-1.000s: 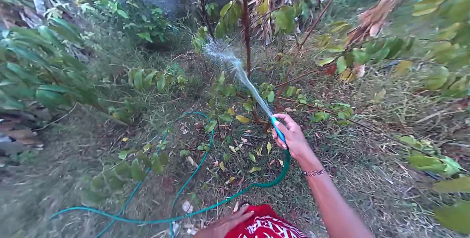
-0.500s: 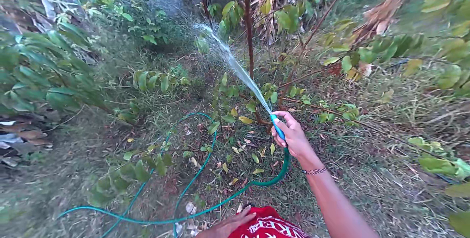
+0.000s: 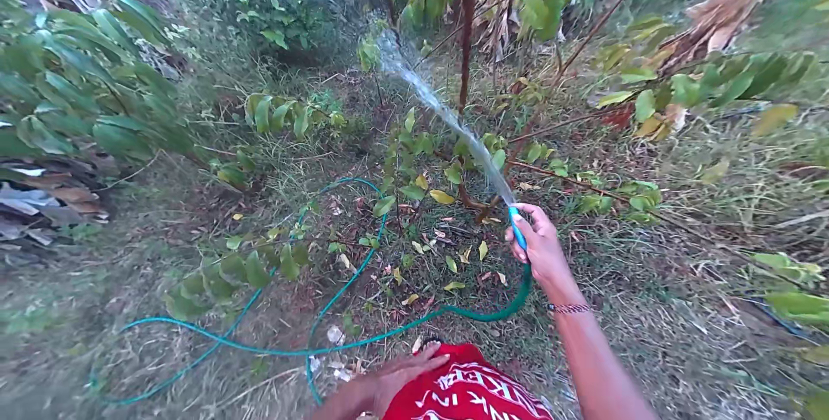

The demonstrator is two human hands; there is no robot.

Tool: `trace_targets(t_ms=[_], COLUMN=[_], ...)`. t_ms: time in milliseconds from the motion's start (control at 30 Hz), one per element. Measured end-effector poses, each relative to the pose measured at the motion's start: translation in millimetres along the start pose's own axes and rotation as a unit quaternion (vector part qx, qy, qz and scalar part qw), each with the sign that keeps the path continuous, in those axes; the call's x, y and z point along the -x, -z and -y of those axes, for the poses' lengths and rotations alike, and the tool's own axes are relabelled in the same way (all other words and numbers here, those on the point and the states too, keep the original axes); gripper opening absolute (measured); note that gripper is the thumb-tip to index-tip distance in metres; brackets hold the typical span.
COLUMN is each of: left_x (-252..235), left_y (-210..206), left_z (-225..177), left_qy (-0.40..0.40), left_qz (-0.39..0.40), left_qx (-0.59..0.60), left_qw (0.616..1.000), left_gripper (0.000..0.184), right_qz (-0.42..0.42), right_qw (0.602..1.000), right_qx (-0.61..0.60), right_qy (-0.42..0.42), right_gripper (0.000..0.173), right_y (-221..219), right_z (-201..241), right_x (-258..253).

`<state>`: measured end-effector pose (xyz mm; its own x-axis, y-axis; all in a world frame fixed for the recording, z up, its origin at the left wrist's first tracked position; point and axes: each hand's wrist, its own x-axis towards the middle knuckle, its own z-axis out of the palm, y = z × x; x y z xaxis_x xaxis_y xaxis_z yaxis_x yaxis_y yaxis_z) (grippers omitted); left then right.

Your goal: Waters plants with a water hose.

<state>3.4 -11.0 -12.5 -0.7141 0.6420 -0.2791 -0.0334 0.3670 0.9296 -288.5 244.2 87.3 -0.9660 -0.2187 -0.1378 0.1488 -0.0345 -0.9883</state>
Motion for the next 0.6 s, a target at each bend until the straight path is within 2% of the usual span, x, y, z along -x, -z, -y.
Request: trace_targets(t_ms=[67, 133, 233, 367, 467, 600], left_x=[0.1, -4.6, -6.3, -5.4, -4.6, -4.7], left_y=[-7.5, -15.3, -11.2, -11.2, -10.2, -8.2], left_z=[18.6, 40.6, 36.1, 36.3, 27.1, 22.4], left_qy=[-0.022, -0.045, -0.037, -0.035, -0.021, -0.022], left_qz=[-0.013, -0.013, 0.001, 0.013, 0.015, 0.019], left_qx=[0.009, 0.018, 0.009, 0.0, -0.006, 0.008], left_qw=[1.0, 0.999, 0.999, 0.999, 1.0, 1.0], left_gripper=[0.092, 0.094, 0.09, 0.106, 0.1, 0.103], right_qz=[-0.01, 0.02, 0.072, 0.12, 0.115, 0.111], right_qw=[0.999, 0.994, 0.989, 0.979, 0.976, 0.972], right_qx=[0.047, 0.093, 0.104, 0.12, 0.122, 0.124], right_qy=[-0.02, -0.045, -0.072, -0.117, -0.141, -0.165], right_gripper=[0.035, 0.036, 0.036, 0.036, 0.035, 0.035], right_y=[4.3, 0.0, -16.5, -24.3, -17.3, -10.0], right_z=[-18.4, -33.0, -49.1, -63.7, -78.9, -87.6], right_x=[5.7, 13.6, 23.5, 33.3, 42.0, 52.5])
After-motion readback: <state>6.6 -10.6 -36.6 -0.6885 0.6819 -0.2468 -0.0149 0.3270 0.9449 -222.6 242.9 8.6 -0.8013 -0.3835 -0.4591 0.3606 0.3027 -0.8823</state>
